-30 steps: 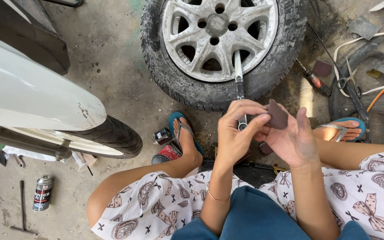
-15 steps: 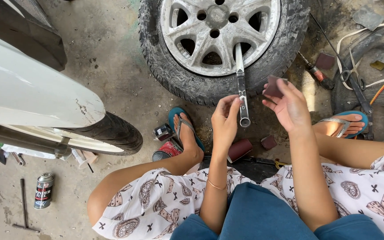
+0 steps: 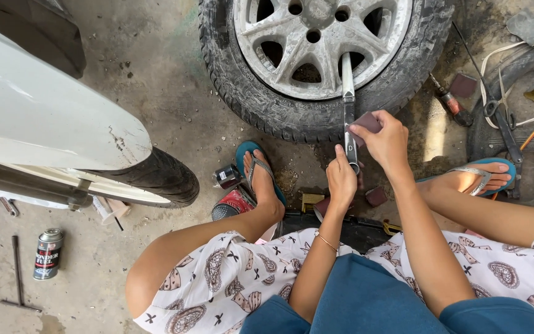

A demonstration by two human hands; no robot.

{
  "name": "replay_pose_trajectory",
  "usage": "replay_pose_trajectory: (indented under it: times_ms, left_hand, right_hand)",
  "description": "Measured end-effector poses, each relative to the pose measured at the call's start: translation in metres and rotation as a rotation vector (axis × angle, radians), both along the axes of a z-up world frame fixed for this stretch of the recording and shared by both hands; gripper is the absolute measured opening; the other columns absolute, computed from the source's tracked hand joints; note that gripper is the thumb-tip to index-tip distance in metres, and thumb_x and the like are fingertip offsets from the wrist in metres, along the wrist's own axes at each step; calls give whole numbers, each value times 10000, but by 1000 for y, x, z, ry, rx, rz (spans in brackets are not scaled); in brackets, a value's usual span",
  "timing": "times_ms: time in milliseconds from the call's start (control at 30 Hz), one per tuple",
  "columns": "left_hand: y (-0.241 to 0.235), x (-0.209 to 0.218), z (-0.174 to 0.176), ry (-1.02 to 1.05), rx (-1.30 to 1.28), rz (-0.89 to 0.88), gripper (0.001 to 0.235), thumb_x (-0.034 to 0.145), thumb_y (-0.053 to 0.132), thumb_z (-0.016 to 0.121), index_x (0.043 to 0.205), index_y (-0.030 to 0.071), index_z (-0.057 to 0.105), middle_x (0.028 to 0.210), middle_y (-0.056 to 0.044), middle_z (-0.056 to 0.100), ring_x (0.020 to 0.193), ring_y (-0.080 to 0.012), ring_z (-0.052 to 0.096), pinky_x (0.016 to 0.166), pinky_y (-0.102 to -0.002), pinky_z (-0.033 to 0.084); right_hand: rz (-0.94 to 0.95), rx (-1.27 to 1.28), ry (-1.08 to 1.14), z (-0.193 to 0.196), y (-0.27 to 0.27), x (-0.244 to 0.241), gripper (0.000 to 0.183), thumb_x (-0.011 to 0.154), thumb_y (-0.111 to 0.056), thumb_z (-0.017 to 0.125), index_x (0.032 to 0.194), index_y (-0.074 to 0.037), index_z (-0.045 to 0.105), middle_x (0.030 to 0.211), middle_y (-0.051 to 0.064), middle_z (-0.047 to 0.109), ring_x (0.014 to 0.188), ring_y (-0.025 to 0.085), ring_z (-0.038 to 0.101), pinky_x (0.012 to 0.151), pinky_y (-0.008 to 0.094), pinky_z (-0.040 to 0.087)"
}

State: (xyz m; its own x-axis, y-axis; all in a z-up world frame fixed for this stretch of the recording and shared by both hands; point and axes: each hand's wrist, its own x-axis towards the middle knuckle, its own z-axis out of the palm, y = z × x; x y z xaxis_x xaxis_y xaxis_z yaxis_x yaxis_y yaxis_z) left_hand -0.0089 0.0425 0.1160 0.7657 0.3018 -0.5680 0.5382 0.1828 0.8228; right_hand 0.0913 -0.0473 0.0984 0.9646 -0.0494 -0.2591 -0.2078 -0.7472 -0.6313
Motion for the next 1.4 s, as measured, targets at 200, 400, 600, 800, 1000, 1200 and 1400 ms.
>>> replay_pose_trajectory:
  times_ms: [200, 400, 600, 800, 1000, 1200, 1400]
  left_hand:
    - [-7, -4, -52, 32, -31, 21, 796, 1154, 457, 191, 601, 61, 605, 486, -109, 559, 480, -221, 578, 566, -358, 486]
    - [3, 4, -15, 23, -67, 12, 809, 1166, 464, 198, 631, 56, 648, 484, -108, 542, 447, -232, 543, 548, -361, 465]
    - [-5, -1, -42, 47, -120, 52, 795, 1158, 476, 206, 598, 86, 615, 470, -80, 521, 439, -196, 538, 544, -320, 456]
    - [-2, 5, -20, 31, -130, 71, 834, 1160, 494, 180, 587, 78, 621, 460, -92, 518, 417, -193, 521, 533, -308, 450]
    - [-13, -5, -76, 37, -125, 72, 848, 1157, 537, 181, 556, 119, 611, 464, -75, 532, 407, -184, 522, 522, -300, 435]
    - [-1, 1, -28, 20, -122, 40, 826, 1172, 482, 210, 584, 88, 636, 447, -59, 508, 377, -158, 488, 491, -291, 421]
    - [-2, 1, -29, 74, -164, 39, 667, 1136, 519, 266, 595, 160, 420, 558, -2, 472, 504, -152, 448, 545, -333, 383]
  right_hand:
    - [103, 40, 18, 34, 10, -30, 301, 786, -205, 885, 960, -63, 685, 756, 160, 702, 797, 416, 707, 711, 462, 513]
    - [50, 84, -93, 8, 17, -10, 329, 852, -246, 871, 994, -64, 638, 778, 173, 686, 807, 411, 702, 746, 431, 522]
    - [76, 6, -99, 20, 13, -33, 318, 846, -257, 863, 981, -81, 636, 767, 184, 687, 819, 434, 704, 757, 467, 535]
    - [85, 54, -100, 26, 21, -16, 350, 857, -285, 858, 1011, -72, 626, 845, 226, 705, 883, 479, 696, 776, 527, 528]
    - [-35, 42, 12, 19, 15, -31, 318, 850, -302, 837, 1016, -122, 634, 887, 187, 737, 930, 440, 708, 812, 482, 543]
    - [1, 68, 78, 31, 20, -11, 376, 849, -325, 831, 1084, -93, 652, 1003, 253, 746, 1061, 475, 682, 902, 537, 530]
    - [103, 94, 347, 66, 2, -24, 284, 941, -328, 741, 974, -87, 594, 925, 102, 744, 854, 245, 712, 732, 370, 507]
